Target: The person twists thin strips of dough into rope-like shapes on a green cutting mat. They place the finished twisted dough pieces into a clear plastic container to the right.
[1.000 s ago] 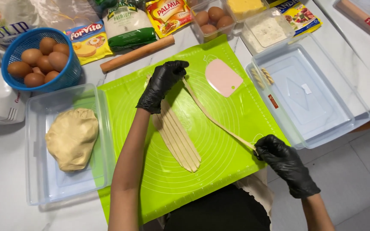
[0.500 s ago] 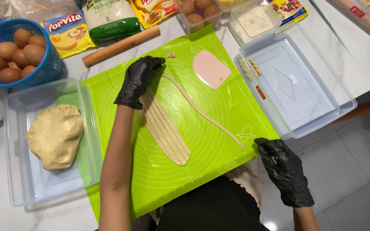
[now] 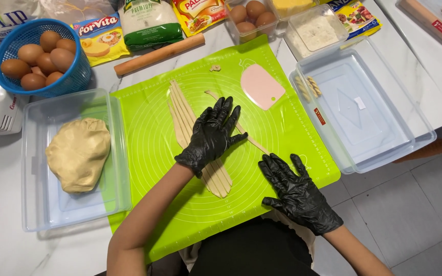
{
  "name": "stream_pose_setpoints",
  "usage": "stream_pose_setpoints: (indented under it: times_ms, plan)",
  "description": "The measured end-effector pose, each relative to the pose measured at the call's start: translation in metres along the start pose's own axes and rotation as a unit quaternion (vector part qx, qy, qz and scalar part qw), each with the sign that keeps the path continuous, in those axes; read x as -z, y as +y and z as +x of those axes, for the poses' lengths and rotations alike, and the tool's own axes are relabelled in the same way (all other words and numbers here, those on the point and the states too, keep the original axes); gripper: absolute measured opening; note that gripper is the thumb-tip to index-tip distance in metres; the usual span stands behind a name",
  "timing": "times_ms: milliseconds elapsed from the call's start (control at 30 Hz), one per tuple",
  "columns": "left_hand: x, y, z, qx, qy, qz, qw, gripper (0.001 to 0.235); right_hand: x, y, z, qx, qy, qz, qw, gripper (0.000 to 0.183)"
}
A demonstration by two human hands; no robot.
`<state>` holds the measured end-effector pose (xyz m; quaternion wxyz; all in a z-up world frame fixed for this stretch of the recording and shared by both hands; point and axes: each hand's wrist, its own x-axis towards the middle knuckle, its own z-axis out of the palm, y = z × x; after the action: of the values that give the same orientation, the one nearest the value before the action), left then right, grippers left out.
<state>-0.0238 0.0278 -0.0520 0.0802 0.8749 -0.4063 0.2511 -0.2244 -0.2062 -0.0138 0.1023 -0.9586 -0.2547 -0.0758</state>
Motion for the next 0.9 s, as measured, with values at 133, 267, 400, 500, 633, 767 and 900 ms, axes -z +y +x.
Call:
stream_pose_setpoints:
  times_ms: [133,267,400,500,633,767,900]
  plan:
    - [-0.046,0.007,0.011,0.069,-0.097,-0.026,0.993,0.086,-0.001,0.019,0.001,-0.029,0.014,-0.016,0.999,0.087]
    - [-0.043,0.011,0.036,0.061,0.051,0.029,0.996,0.074,-0.007,0.035,0.001,-0.102,0.021,-0.024,0.994,0.089]
    - [-0.029,0.0,0.017,0.041,0.059,-0.026,0.997,0.075,-0.001,0.012,0.003,-0.117,-0.014,-0.003,0.993,0.092]
    - [-0.025,-0.006,0.004,0.082,-0.038,0.008,0.996,0.082,0.001,-0.002,0.001,-0.045,-0.022,-0.009,0.999,0.097]
    - [-0.019,-0.001,0.031,0.115,-0.115,-0.042,0.986,0.081,-0.002,0.024,0.0,-0.068,-0.004,-0.013,0.998,0.093]
    - [-0.012,0.001,0.054,0.15,-0.229,-0.12,0.954,0.081,0.0,0.025,0.0,-0.116,-0.004,-0.014,0.993,0.098]
    - [0.006,-0.008,0.041,0.141,-0.243,-0.076,0.957,0.075,-0.009,0.004,-0.01,-0.052,-0.002,-0.065,0.996,0.104]
